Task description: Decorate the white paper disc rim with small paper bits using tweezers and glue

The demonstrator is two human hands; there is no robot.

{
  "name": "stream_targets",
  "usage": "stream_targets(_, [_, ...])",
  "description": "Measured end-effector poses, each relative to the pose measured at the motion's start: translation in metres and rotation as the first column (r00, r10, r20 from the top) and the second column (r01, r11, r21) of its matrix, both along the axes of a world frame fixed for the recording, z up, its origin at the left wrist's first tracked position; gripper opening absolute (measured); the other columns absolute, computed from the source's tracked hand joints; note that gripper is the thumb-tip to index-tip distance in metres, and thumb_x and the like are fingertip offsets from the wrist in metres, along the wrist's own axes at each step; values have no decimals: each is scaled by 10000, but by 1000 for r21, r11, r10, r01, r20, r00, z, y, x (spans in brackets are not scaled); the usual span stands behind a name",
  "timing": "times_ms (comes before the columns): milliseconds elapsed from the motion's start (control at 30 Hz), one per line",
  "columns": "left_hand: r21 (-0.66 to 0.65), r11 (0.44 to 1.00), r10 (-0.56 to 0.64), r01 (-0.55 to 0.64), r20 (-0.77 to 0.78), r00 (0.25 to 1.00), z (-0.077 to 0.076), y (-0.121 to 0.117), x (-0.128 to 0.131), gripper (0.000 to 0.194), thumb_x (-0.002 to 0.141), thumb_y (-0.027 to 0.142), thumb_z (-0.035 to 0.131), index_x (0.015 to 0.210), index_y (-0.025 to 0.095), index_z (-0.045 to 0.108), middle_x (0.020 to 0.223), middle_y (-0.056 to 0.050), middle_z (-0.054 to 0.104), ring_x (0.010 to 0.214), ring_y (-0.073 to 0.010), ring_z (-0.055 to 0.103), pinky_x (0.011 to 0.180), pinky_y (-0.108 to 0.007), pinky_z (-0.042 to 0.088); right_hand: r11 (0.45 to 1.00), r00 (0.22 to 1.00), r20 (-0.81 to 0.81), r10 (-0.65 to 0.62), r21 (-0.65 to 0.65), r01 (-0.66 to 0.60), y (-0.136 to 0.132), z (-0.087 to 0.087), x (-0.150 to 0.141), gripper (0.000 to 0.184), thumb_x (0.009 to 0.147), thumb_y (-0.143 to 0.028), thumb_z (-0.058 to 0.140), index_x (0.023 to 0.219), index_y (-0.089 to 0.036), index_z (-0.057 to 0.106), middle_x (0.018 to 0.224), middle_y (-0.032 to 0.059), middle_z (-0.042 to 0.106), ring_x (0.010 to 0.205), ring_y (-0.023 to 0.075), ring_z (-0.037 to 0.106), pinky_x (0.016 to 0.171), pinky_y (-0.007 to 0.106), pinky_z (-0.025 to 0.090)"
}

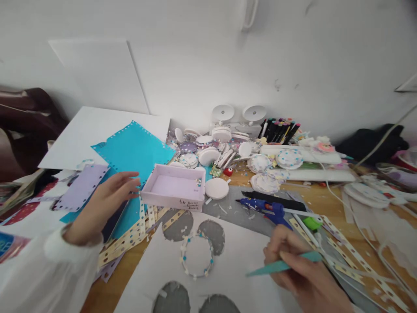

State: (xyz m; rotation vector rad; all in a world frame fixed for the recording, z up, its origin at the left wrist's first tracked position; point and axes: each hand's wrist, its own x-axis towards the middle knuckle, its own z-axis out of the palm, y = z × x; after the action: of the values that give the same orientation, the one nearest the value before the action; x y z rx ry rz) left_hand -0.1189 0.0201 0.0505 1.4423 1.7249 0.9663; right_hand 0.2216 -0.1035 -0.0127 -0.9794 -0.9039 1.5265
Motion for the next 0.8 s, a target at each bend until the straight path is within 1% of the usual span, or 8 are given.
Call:
stream_targets(67, [-138, 989, -50, 50, 4, 999, 4, 22, -8, 615, 680, 629, 628, 1038, 128, 634, 1021, -124, 668, 930, -272, 651, 815, -389, 570, 978, 979, 76, 188, -107, -179, 2, 1, -7, 267, 816, -460, 551, 802, -198, 601, 517, -72, 352, 427, 58, 275, 417, 207, 177])
stream_targets(133, [-241, 967, -90, 87, -1, 996, 3, 37, -12, 573, 631, 613, 684, 931, 125, 684, 938, -121, 686, 889, -286, 664, 736, -378, 596, 892, 889, 173, 424, -252, -376, 5, 3, -15, 290, 809, -436, 530, 912, -189, 643, 491, -81, 329, 414, 62, 281, 404, 210, 166])
stream_targets(233, [-330, 930, -155, 161, 43, 987, -4, 46, -13, 504, 612, 564, 725, 881, 138, 712, 881, -96, 701, 896, -282, 668, 692, -344, 612, 776, 731, 298, 614, -400, -488, 7, 8, -28, 337, 808, -307, 497, 1090, -203, 650, 495, -81, 348, 442, 74, 318, 430, 208, 218])
stream_targets(300, [-353, 911, -193, 213, 91, 977, -6, 46, -13, 463, 644, 538, 713, 865, 132, 716, 863, -83, 707, 882, -267, 672, 695, -336, 614, 751, 674, 352, 650, -436, -496, 8, 9, -36, 392, 765, -228, 520, 1137, -227, 645, 569, -67, 413, 510, 78, 368, 494, 207, 281])
stream_targets(400, [-351, 899, -222, 261, 148, 964, -5, 40, -14, 418, 755, 505, 628, 866, 110, 706, 868, -63, 703, 870, -233, 671, 734, -325, 601, 748, 659, 370, 655, -436, -499, 8, 4, -42, 466, 738, -194, 548, 1198, -231, 611, 636, -48, 496, 600, 104, 437, 577, 225, 338])
stream_targets(533, [-276, 929, -209, 247, 159, 965, -1, 25, -18, 376, 813, 431, 608, 1034, 131, 659, 1046, -38, 680, 958, -185, 635, 737, -228, 568, 741, 675, 333, 658, -444, -503, 9, -2, -45, 498, 767, -208, 545, 1264, -226, 556, 573, -76, 432, 534, 89, 378, 528, 215, 302])
stream_targets(700, [-162, 942, -266, 295, 180, 947, -4, 12, -25, 524, 747, 411, 705, 1188, 160, 574, 1210, -66, 641, 1042, -219, 613, 848, -274, 529, 729, 702, 243, 669, -401, -555, 12, 13, -38, 273, 817, -297, 537, 1055, -223, 648, 507, -92, 303, 473, 67, 295, 450, 201, 211])
stream_targets(800, [-83, 960, -250, 266, 168, 954, -11, 8, -27, 623, 674, 373, 777, 1207, 161, 534, 1296, -95, 588, 1138, -254, 572, 968, -338, 470, 776, 759, 201, 620, -302, -554, 10, 23, -25, 284, 829, -458, 550, 940, -205, 619, 589, -76, 362, 467, 51, 342, 450, 197, 237])
